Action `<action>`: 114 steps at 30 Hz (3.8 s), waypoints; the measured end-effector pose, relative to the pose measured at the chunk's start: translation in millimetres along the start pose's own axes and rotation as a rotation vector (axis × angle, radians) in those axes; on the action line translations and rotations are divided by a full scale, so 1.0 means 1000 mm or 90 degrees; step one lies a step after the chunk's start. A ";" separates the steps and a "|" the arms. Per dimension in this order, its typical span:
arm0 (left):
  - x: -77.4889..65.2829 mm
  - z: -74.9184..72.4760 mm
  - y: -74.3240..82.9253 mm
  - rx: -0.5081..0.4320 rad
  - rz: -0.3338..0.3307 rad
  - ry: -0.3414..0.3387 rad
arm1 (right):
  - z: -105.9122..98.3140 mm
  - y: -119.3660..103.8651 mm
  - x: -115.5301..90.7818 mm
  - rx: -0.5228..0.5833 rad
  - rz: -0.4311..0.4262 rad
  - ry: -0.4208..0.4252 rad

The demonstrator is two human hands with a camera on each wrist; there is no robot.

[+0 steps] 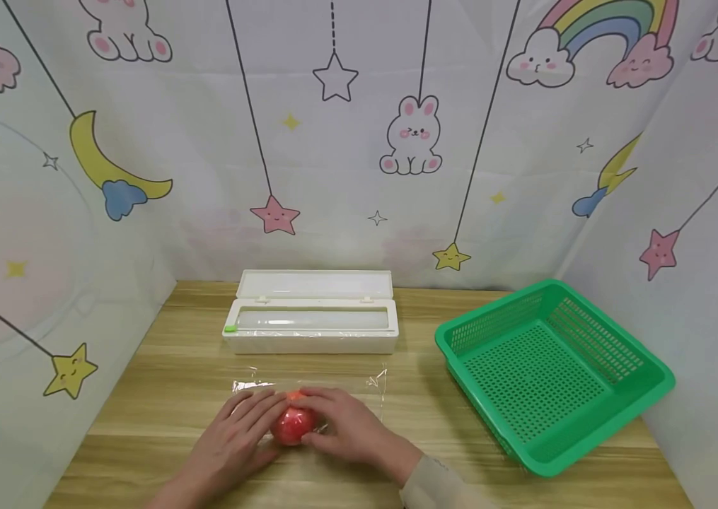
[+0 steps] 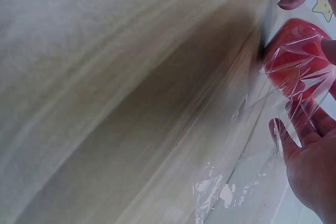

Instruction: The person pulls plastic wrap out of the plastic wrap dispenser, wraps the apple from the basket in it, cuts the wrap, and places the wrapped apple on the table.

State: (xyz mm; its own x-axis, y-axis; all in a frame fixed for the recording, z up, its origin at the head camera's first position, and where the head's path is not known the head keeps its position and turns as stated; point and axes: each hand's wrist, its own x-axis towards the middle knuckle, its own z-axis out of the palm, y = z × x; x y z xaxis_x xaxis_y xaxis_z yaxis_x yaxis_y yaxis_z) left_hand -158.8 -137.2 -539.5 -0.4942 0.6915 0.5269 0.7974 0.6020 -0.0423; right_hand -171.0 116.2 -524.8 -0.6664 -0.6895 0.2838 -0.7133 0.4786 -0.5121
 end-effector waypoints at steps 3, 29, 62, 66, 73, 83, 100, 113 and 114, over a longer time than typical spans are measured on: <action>0.004 0.000 -0.002 -0.010 -0.003 0.012 | -0.002 0.000 0.001 0.012 0.017 -0.010; 0.028 -0.002 -0.025 -0.103 -0.112 -0.131 | -0.001 0.010 0.004 -0.146 0.034 0.030; 0.039 -0.004 -0.042 -0.196 -0.198 -0.206 | 0.004 0.022 0.016 -0.146 0.057 0.066; 0.040 -0.004 -0.043 -0.173 -0.188 -0.182 | 0.003 0.026 0.016 -0.118 0.070 0.060; 0.035 -0.005 -0.036 -0.112 -0.103 -0.102 | 0.003 0.026 0.015 -0.077 0.100 0.038; 0.031 -0.005 -0.029 -0.094 -0.041 -0.036 | 0.002 0.024 0.018 -0.059 0.087 0.026; 0.026 0.001 -0.030 -0.058 0.002 -0.045 | -0.004 0.031 0.021 0.000 0.094 -0.010; 0.023 0.005 -0.034 -0.005 0.038 -0.046 | -0.005 0.030 0.022 0.004 0.094 -0.017; 0.023 0.005 -0.035 -0.003 0.039 -0.047 | -0.006 0.030 0.022 0.007 0.097 -0.018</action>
State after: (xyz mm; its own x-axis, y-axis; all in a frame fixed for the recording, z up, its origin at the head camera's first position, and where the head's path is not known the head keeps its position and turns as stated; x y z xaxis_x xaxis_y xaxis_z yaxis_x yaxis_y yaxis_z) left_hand -199.5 -140.2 -530.2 -0.4680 0.7551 0.4591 0.8287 0.5555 -0.0688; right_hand -208.9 118.4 -529.4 -0.7601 -0.6244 0.1799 -0.6020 0.5723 -0.5568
